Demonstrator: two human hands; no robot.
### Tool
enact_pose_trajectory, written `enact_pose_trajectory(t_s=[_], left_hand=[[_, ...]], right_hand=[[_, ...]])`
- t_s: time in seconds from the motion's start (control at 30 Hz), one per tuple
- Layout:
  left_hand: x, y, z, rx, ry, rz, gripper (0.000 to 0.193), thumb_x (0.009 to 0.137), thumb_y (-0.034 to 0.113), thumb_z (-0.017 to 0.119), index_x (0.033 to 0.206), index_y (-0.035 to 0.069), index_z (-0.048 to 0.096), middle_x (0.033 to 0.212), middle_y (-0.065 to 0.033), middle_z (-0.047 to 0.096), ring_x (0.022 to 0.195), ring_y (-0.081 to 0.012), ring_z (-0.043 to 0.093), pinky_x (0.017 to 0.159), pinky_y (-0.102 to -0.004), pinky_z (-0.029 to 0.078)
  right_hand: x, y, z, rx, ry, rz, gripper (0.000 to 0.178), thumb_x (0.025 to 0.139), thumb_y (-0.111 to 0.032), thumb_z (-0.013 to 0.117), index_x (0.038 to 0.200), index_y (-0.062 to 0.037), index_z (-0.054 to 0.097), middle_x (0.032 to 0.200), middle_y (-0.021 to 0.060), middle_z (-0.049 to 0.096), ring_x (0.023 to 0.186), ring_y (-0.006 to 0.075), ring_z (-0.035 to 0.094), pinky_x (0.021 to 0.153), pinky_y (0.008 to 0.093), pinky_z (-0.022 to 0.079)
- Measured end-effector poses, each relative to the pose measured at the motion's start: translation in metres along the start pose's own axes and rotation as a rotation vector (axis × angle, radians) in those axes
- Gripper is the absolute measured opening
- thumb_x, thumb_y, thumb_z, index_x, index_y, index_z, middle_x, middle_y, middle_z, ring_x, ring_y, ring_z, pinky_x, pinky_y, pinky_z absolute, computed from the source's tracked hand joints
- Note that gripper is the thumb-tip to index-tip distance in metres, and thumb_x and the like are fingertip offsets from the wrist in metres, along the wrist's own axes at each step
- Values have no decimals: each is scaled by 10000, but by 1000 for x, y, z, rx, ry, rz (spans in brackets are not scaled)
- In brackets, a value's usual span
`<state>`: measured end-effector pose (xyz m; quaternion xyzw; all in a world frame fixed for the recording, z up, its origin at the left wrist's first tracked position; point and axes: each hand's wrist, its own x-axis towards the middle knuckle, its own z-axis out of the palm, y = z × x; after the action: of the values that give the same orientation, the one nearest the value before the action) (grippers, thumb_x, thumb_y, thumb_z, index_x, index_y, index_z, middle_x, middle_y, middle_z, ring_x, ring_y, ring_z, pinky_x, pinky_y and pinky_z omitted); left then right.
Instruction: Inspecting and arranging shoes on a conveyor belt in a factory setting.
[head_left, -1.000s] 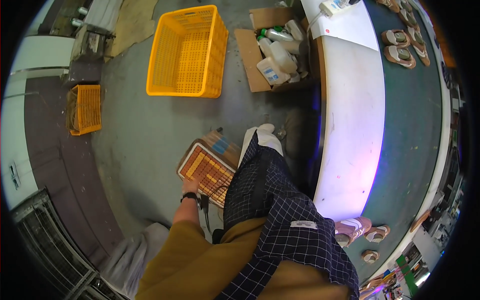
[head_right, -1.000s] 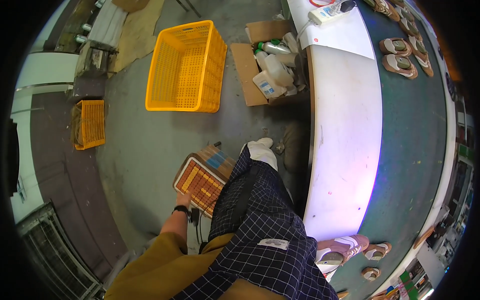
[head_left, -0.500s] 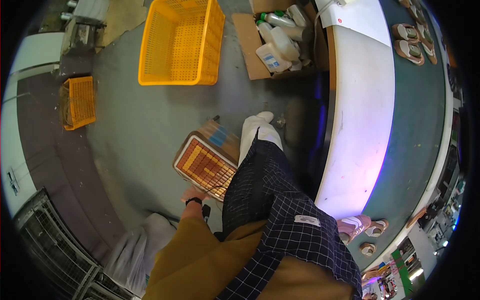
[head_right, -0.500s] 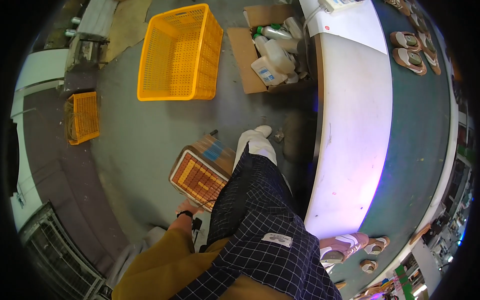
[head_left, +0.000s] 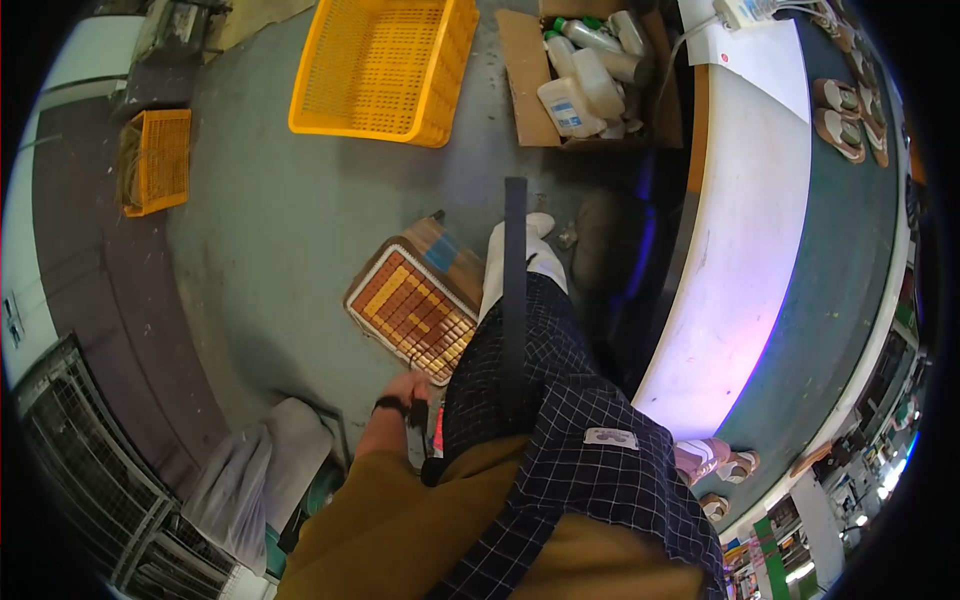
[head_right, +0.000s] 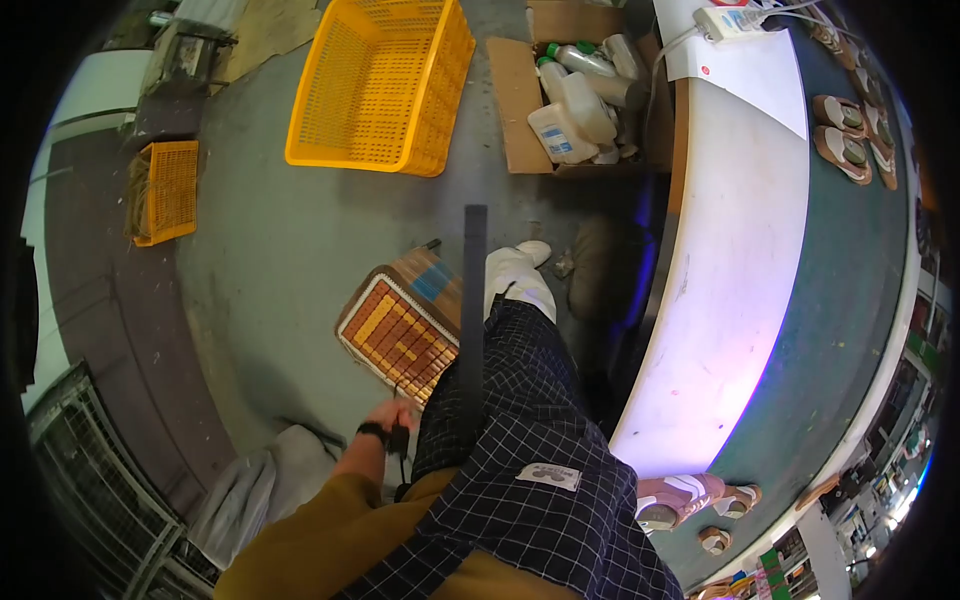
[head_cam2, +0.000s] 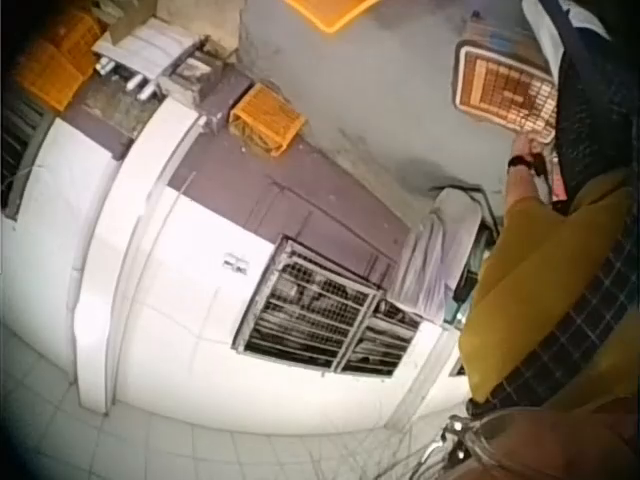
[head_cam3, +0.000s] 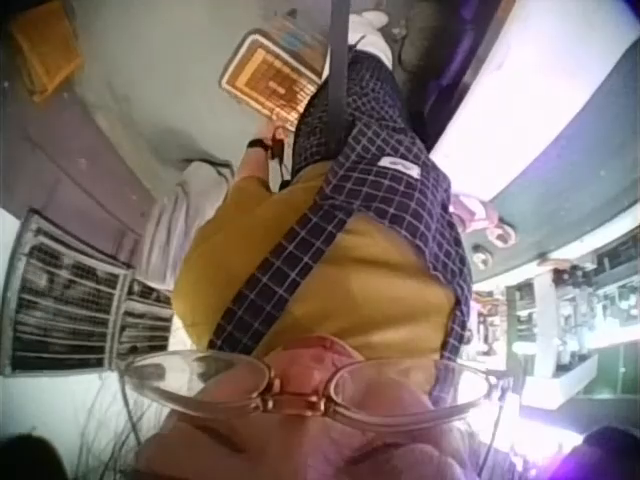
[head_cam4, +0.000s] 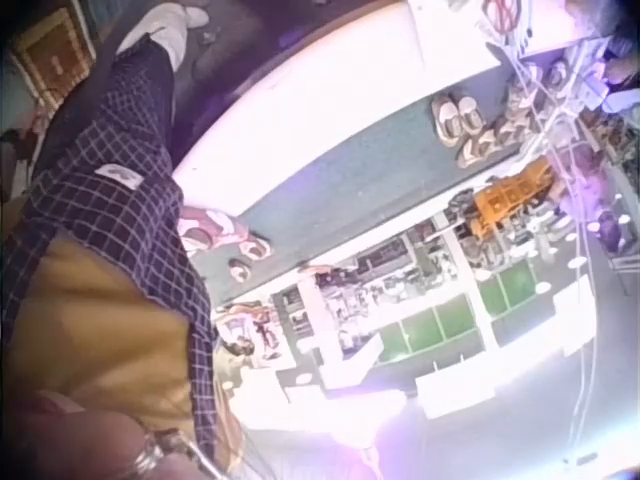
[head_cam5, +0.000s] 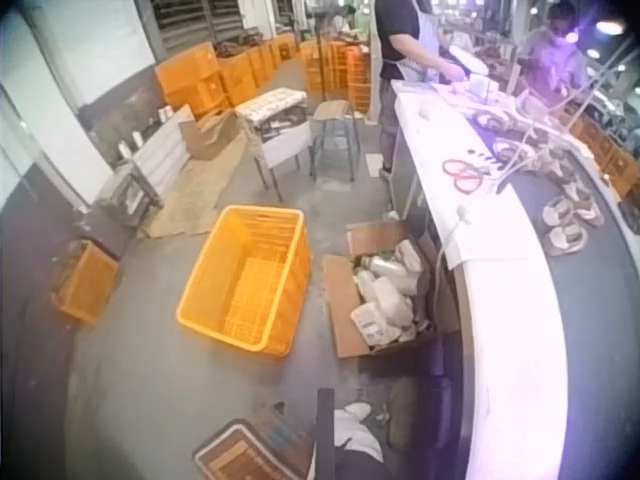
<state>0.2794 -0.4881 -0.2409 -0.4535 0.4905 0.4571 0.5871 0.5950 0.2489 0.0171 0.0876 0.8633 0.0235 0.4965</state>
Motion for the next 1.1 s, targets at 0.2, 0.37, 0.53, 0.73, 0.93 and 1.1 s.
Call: enact_pose_trajectory(t_s=[0.2, 0.37, 0.53, 0.73, 0.93, 1.1], left_hand=[[-78, 237, -13, 234, 102, 312, 250, 831, 306, 618, 854, 63, 675, 501, 77, 407, 423, -48, 306, 404, -221, 225], [-183, 337, -40, 879, 55, 283, 115, 775, 206, 686, 774, 92, 702, 489, 69, 440, 398, -44, 295, 379, -229, 207], [-242, 354, -47, 902, 262, 172, 65, 732, 114, 724, 768, 62, 708, 486, 47, 469, 395, -48, 320, 376, -230, 212], [-277, 368, -80, 1004, 512, 69, 88, 665, 96, 748, 725, 72, 688, 519, 12, 507, 447, -82, 399, 403, -263, 282], [-383, 420, -65, 1220, 882, 135, 118, 636, 122, 766, 710, 65, 695, 557, 11, 549, 484, -104, 475, 423, -282, 357], [-385, 458, 16, 1032, 481, 493, 97, 684, 49, 705, 743, -13, 658, 568, 16, 563, 484, -70, 476, 428, -239, 355]], right_hand=[[15, 3, 11, 13, 52, 2, 253, 600, -200, 695, 844, -141, 666, 763, 88, 639, 697, 285, 619, 648, 385, 504], [-5, -22, 48, 81, 83, 66, 258, 596, -202, 694, 848, -147, 668, 760, 87, 639, 696, 287, 618, 647, 384, 503], [-24, -53, 88, 166, 105, 130, 264, 593, -205, 693, 851, -153, 670, 756, 87, 638, 694, 289, 617, 645, 383, 502], [-44, -81, 122, 233, 128, 208, 271, 589, -207, 692, 855, -161, 673, 752, 86, 638, 692, 292, 616, 644, 382, 501], [-59, -96, 146, 296, 159, 289, 279, 584, -210, 691, 859, -168, 676, 748, 85, 638, 691, 294, 615, 642, 380, 500], [-188, -116, 167, 293, 134, 488, 285, 581, -213, 690, 863, -174, 678, 745, 85, 637, 689, 297, 614, 641, 379, 499]])
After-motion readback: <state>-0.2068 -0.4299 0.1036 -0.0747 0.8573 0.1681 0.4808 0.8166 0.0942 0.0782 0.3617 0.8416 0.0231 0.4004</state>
